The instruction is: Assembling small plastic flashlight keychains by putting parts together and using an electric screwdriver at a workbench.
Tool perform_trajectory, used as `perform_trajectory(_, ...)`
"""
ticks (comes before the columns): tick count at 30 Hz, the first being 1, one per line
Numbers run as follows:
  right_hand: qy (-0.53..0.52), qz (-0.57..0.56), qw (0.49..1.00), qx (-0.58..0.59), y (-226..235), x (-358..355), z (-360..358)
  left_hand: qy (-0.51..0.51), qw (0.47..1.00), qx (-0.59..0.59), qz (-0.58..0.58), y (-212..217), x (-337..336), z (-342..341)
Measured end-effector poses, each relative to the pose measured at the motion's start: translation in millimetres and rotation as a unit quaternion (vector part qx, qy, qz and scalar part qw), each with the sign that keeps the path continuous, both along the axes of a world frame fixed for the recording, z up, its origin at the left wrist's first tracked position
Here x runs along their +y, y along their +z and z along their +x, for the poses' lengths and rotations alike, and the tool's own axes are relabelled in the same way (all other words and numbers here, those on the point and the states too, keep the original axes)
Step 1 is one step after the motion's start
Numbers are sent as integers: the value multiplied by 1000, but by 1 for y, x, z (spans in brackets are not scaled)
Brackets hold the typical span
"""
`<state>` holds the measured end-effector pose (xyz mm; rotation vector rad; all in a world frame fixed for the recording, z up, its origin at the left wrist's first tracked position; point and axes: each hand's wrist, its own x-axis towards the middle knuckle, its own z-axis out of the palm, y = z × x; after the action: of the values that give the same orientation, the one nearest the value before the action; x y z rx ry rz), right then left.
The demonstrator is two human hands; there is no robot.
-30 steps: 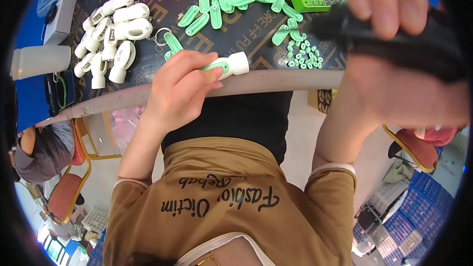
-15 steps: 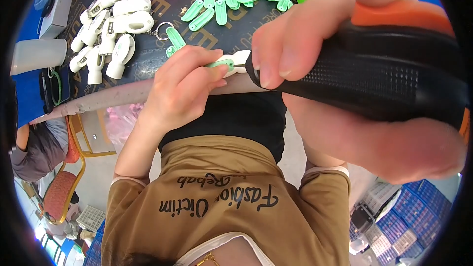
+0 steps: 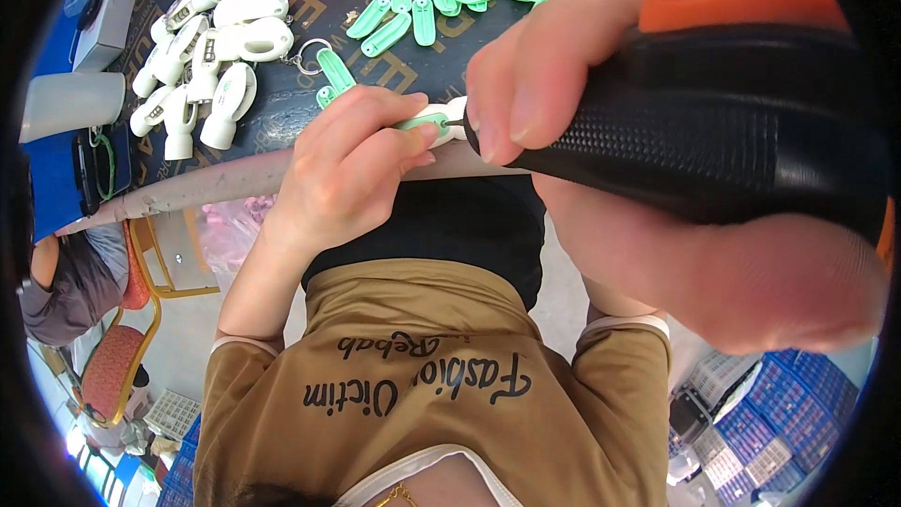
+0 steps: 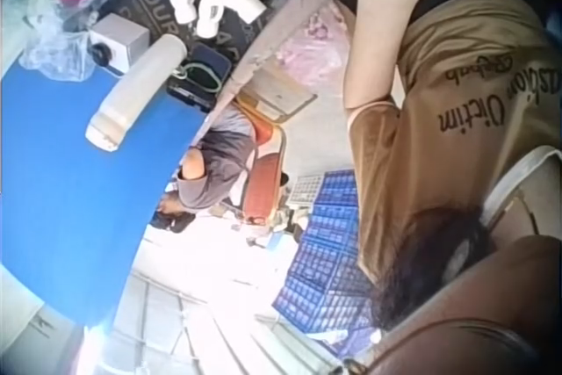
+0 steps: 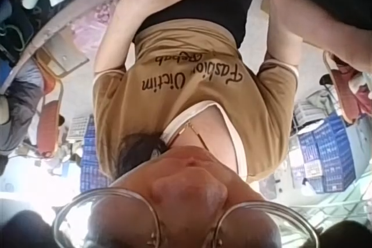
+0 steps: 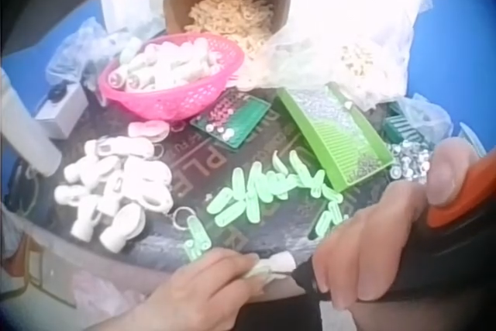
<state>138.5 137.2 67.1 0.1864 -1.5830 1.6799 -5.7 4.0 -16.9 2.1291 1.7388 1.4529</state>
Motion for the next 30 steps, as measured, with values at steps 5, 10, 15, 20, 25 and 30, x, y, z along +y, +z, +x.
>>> perform_trajectory(5, 0, 4, 1000, 5, 1, -2, 7, 2, 1000, 5, 1, 0, -1, 0)
perform_trajectory(10, -4, 10, 1000, 9, 1, -3, 8, 2, 1000, 0, -1, 0, 0, 1)
perform_trajectory(15, -8, 12, 1000, 9, -7, 5, -1, 1, 1000, -2, 1, 1, 0, 1)
perform_trajectory(20, -13, 12, 1000, 10, -8, 3, 11, 4, 1000, -4, 9, -1, 1, 1)
perform_trajectory(25, -22, 13, 1000, 9, -15, 19, 13, 2, 1000, -4, 7, 0, 2, 2)
perform_trajectory(30, -30, 17, 999, 19, -16, 18, 8, 4, 1000, -4, -5, 2, 2, 1)
